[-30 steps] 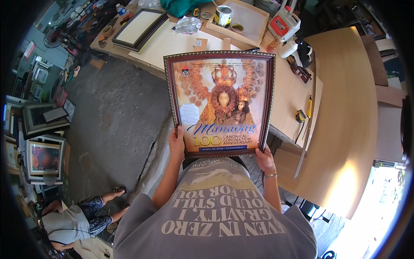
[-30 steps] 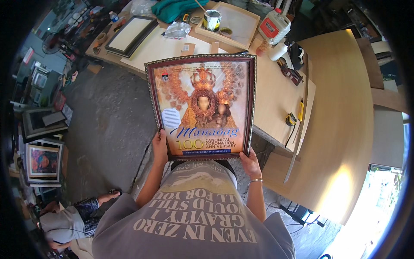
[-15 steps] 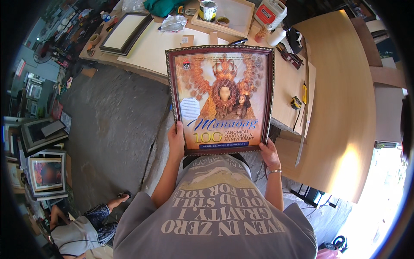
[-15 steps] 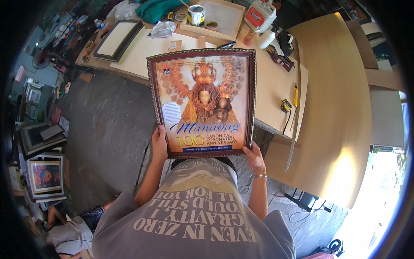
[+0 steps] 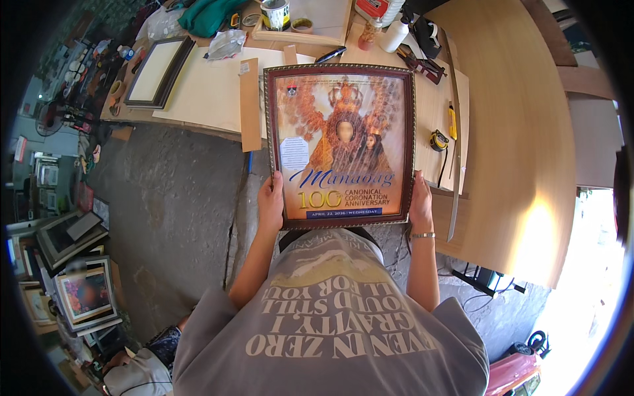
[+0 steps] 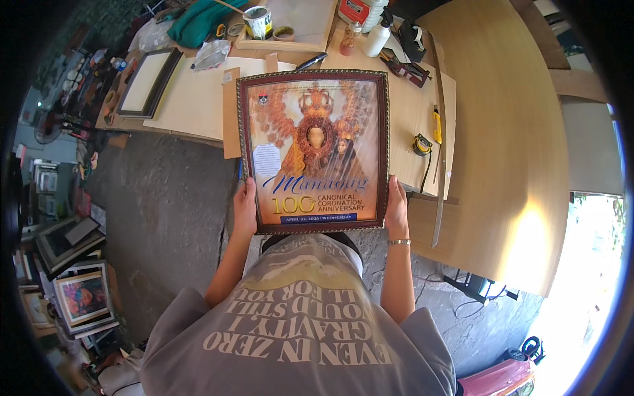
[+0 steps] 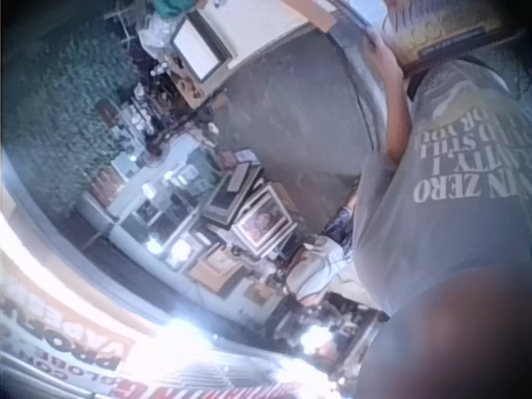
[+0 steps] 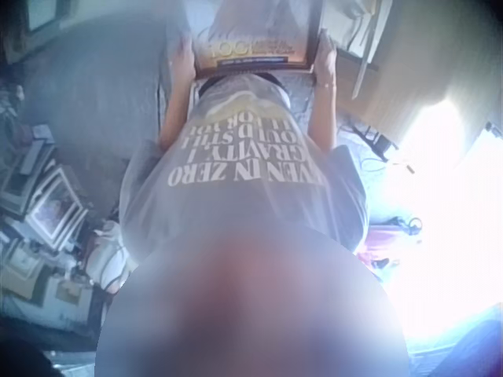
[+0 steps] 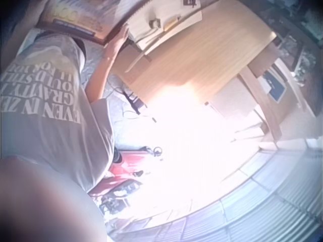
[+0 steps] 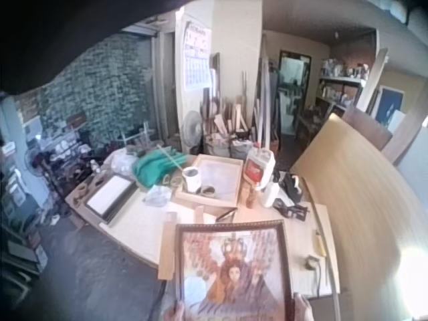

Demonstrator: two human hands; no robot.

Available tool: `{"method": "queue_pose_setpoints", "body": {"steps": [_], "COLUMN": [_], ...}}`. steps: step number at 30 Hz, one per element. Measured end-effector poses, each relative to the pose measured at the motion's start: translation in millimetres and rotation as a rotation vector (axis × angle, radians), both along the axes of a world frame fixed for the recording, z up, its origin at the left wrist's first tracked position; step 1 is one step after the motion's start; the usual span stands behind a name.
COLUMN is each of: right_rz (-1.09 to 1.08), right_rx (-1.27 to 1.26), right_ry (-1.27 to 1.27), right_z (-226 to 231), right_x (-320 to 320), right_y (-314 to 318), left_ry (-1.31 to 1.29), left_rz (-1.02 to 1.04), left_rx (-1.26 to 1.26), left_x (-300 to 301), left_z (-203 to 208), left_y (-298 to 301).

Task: The person assembles a picture frame by placing a mat board into the frame, inserting the backing board, and securing the frame with small metal tabs. The person repeatedly flips the frame to check alignment and fit.

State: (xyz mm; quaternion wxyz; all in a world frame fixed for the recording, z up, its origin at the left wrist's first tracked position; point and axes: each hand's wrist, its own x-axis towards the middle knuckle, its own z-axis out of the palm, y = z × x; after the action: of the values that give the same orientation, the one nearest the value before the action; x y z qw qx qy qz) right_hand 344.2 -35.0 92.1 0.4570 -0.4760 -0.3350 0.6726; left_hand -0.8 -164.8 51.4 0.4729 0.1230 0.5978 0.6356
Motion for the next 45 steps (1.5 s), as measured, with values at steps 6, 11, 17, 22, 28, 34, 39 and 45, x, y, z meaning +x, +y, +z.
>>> {"method": "queue_pose_setpoints", "body": {"steps": [6,11,17,22,28,34,39,45], "right_rz": [-0.150,-0.201,-0.290,-0.282,-0.281,-0.329,-0.415,-0.448], "right_rx": [-0.060,-0.068,-0.112,-0.076,0.002,0.087,0.129,0.160], "right_ry": [-0.009,0.004,0.029,0.097,0.116,0.046,-0.073,-0.102], "right_z": [-8,-7,-14,-21,-25,-20,-8,4], "right_x": [25,56,92,121,131,131,111,80], "right_y": [76,138,191,256,273,263,294,314], "left_ry": [-0.040,-0.120,-0.138,-0.156,-0.178,-0.282,-0.361,-0.252], "left_rz": [-0.054,-0.102,-0.123,-0.211,-0.219,-0.198,-0.070,-0.029], "left_rx": [-0.009,0.116,0.038,0.028,0.071,0.132,0.176,0.217], "left_x": [28,49,77,97,112,111,102,75], "left_z": [11,-9,3,47,80,87,89,91], "left_y": [79,148,204,285,327,326,363,393]}}
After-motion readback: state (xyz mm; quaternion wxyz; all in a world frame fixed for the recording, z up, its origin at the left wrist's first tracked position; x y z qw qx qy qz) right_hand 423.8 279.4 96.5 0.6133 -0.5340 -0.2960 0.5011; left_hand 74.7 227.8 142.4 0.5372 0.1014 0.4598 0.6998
